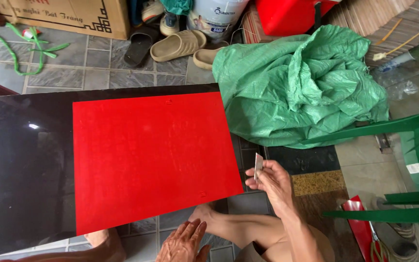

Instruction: Weeding a vinyl graphic on a substrate using a utility blade and hands.

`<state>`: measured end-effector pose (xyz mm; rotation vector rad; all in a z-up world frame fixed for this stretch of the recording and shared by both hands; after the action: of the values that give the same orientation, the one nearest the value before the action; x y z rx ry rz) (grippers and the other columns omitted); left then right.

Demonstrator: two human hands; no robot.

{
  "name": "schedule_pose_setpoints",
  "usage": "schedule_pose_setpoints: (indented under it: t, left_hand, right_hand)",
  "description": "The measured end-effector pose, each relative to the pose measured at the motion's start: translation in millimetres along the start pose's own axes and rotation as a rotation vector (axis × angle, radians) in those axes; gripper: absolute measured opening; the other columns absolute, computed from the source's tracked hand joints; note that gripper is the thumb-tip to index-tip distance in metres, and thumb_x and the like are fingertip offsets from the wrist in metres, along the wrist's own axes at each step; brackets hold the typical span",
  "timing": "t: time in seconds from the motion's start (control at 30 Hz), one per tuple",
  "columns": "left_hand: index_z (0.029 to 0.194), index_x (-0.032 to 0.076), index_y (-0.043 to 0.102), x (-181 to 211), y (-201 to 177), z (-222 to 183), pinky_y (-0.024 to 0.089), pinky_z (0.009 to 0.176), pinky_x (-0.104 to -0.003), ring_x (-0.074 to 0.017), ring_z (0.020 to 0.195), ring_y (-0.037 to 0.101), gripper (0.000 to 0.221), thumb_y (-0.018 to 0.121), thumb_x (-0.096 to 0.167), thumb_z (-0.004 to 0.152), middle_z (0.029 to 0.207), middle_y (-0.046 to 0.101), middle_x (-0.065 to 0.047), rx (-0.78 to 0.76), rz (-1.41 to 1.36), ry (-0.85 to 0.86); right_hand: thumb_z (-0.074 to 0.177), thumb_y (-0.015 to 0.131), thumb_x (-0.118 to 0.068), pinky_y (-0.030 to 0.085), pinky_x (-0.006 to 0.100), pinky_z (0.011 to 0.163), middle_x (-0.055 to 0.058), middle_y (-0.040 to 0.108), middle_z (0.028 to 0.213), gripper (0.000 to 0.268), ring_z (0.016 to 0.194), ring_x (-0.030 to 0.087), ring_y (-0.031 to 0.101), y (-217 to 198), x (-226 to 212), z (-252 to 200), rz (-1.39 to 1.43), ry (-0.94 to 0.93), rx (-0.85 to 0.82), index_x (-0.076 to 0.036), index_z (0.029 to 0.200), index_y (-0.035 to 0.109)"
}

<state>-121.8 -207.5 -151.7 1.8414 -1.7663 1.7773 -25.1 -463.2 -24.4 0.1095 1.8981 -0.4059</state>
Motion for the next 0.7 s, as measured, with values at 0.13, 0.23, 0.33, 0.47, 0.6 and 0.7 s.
schedule_pose_setpoints:
  t: [0.13, 0.23, 0.33, 0.47, 0.6, 0.7]
  left_hand:
    - [0.149, 0.01, 0.048, 30, 11, 18, 0.039, 0.107, -0.06, -0.0438, 0.144, 0.039, 0.071, 0.074, 0.039, 0.09, 0.158, 0.04, -0.02, 0.018, 0.014, 0.093]
    - [0.149, 0.012, 0.046, 37, 17, 30, 0.038, 0.109, -0.056, -0.0396, 0.144, 0.04, 0.069, 0.072, 0.042, 0.092, 0.158, 0.039, -0.017, -0.024, 0.008, 0.073]
    - [0.149, 0.01, 0.046, 47, 2, 33, 0.039, 0.109, -0.054, -0.0397, 0.141, 0.042, 0.072, 0.073, 0.038, 0.089, 0.152, 0.045, -0.017, -0.009, 0.02, 0.052]
    - [0.144, 0.0, 0.049, 59, -26, 33, 0.044, 0.1, -0.052, -0.039, 0.129, 0.049, 0.071, 0.074, 0.031, 0.086, 0.139, 0.054, -0.021, 0.143, 0.038, 0.054]
    - [0.144, -0.001, 0.05, 65, -45, 37, 0.049, 0.092, -0.049, -0.0356, 0.12, 0.055, 0.07, 0.073, 0.03, 0.087, 0.13, 0.058, -0.02, 0.18, 0.003, 0.002]
    - [0.144, -0.001, 0.051, 64, -44, 40, 0.05, 0.088, -0.047, -0.0343, 0.115, 0.057, 0.069, 0.073, 0.03, 0.086, 0.127, 0.058, -0.018, 0.186, 0.0, 0.004]
  right_hand:
    - [0.094, 0.058, -0.011, 0.064, 0.031, 0.062, 0.011, 0.076, 0.091, 0.015, 0.069, 0.018, 0.073, -27, 86, -24, 0.15, 0.101, 0.053, -0.009, 0.108, 0.063]
    - [0.098, 0.054, -0.017, 0.065, 0.036, 0.054, 0.011, 0.073, 0.081, 0.018, 0.062, 0.02, 0.071, -28, 143, -32, 0.173, 0.206, 0.096, -0.005, 0.104, 0.066]
    - [0.105, 0.061, -0.019, 0.055, 0.033, 0.049, 0.011, 0.068, 0.075, 0.019, 0.058, 0.018, 0.063, 4, 143, -38, 0.186, 0.212, 0.003, -0.001, 0.104, 0.07]
    - [0.098, 0.06, -0.021, 0.061, 0.031, 0.055, 0.009, 0.075, 0.074, 0.02, 0.062, 0.017, 0.072, 38, 115, -44, 0.096, 0.26, -0.032, -0.006, 0.105, 0.071]
    - [0.102, 0.061, -0.027, 0.059, 0.029, 0.058, 0.009, 0.073, 0.068, 0.027, 0.062, 0.016, 0.072, 43, 109, -40, 0.028, 0.235, -0.043, -0.004, 0.103, 0.074]
    - [0.098, 0.061, -0.029, 0.062, 0.032, 0.056, 0.008, 0.074, 0.064, 0.028, 0.06, 0.017, 0.073, 34, 118, -39, 0.003, 0.26, 0.005, -0.005, 0.101, 0.075]
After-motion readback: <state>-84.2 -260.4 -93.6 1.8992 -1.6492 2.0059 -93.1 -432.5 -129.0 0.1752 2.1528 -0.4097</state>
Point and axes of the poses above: each hand's wrist, its own z-axis towards the middle knuckle, its own y-axis out of the palm, x = y × z, the point moved 8 cm from there along z, towards the middle knuckle
